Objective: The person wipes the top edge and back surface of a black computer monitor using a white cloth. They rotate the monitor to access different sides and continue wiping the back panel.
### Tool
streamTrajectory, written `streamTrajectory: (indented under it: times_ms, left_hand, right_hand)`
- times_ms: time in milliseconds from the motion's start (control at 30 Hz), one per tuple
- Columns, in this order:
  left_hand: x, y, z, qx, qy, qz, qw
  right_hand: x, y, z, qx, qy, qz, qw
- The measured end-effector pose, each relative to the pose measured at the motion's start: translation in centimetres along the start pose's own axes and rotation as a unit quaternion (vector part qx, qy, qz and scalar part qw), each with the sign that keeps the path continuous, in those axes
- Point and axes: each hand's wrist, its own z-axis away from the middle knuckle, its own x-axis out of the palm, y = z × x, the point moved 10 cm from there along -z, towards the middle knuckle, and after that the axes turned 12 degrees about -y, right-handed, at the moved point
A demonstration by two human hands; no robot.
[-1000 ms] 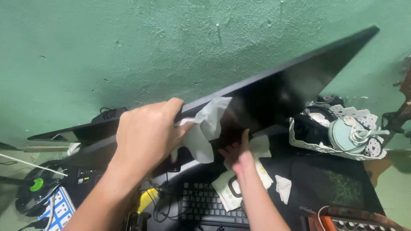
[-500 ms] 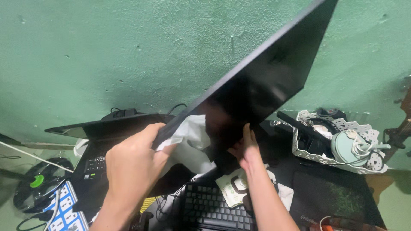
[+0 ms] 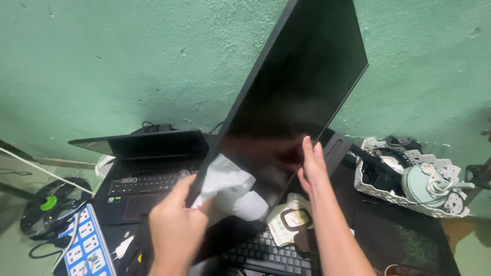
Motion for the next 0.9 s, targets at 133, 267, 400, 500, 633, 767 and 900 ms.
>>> streamTrajectory:
  times_ms: [133,267,400,500,633,767,900]
  left_hand:
    - [2.9,-2.9,1.7,-0.087,-0.054,0.06,0.993]
    - [4.0,-3.2,3.1,-0.055,-0.03,0.089,0.994]
    - [5.2,-3.5,3.4,-0.055,-0.052,0.123,0.99]
    - [5.6,-3.2,3.6,-0.053,-0.064,0.16,0.984]
    - [5.7,-2.5,3.5,-0.072,-0.055,0.203,0.975]
    - [5.7,-1.2,3.8,-0.05,-0.041,0.213,0.975]
    - [7.3,-1.0,5.2,-0.046,-0.048,0.258,0.964]
  right_hand:
    - [-0.3,-1.8,0.1,-0.022,-0.003,0.035,0.999]
    - [-0.6,-3.1,0.1,-0.009,-0.01,0.055,0.998]
    - [-0.4,-3.7,-0.1,-0.025,-0.052,0.057,0.997]
    - [-0.2,-4.5,0.3,-0.028,-0.068,0.082,0.994]
    - [0.5,-7.3,0.8,-0.031,-0.05,0.153,0.986]
    - [1.1,-10.4,0.7,-0.032,-0.05,0.185,0.981]
    - [1.5,-13.3,-0.1,-0.059,-0.077,0.241,0.966]
